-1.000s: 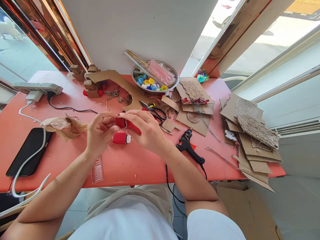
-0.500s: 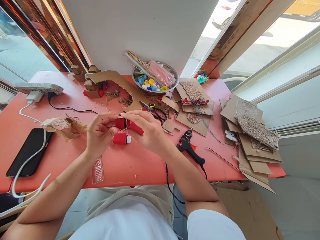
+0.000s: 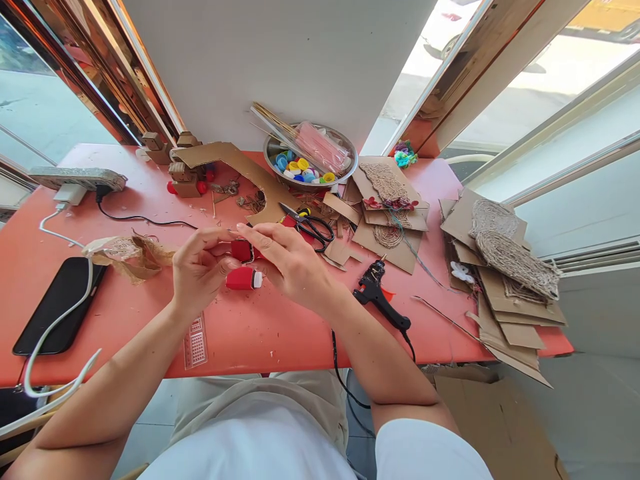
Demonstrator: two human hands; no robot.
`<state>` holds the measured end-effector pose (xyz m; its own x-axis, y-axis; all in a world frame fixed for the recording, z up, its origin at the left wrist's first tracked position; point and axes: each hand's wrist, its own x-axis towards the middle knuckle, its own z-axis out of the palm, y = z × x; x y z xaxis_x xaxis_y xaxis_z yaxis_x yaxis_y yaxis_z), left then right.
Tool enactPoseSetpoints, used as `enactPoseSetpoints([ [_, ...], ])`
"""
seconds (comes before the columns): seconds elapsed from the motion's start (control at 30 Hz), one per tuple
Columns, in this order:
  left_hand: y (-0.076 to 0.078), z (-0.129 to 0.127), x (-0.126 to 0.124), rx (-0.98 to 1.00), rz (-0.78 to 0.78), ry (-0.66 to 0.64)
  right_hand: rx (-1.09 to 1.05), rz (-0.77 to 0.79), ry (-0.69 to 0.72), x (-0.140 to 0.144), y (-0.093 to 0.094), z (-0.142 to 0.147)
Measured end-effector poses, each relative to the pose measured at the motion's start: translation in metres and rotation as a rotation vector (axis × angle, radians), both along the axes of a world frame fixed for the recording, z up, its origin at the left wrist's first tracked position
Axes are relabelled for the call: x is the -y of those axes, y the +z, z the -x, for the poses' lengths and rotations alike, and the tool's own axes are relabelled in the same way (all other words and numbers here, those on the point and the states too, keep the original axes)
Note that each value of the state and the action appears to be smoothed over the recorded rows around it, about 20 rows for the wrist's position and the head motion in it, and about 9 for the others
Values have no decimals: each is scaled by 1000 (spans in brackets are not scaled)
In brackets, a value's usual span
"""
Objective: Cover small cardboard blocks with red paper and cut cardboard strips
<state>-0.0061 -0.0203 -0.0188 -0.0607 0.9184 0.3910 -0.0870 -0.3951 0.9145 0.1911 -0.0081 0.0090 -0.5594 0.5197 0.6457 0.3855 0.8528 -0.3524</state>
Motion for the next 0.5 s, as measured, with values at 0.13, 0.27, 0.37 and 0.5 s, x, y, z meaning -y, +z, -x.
enactPoseSetpoints([
  [0.13, 2, -1, 1, -9, -27, 16, 32, -32, 7, -1, -2, -2],
  [0.27, 3, -3, 2, -2, -70, 39, 46, -92, 16, -3, -5, -4],
  [0.37, 3, -5, 2, 39, -95, 39, 30, -119, 20, -3, -6, -3],
  [0.5, 2, -4, 1, 64, -53, 25, 79, -61, -12, -3, -6, -1],
])
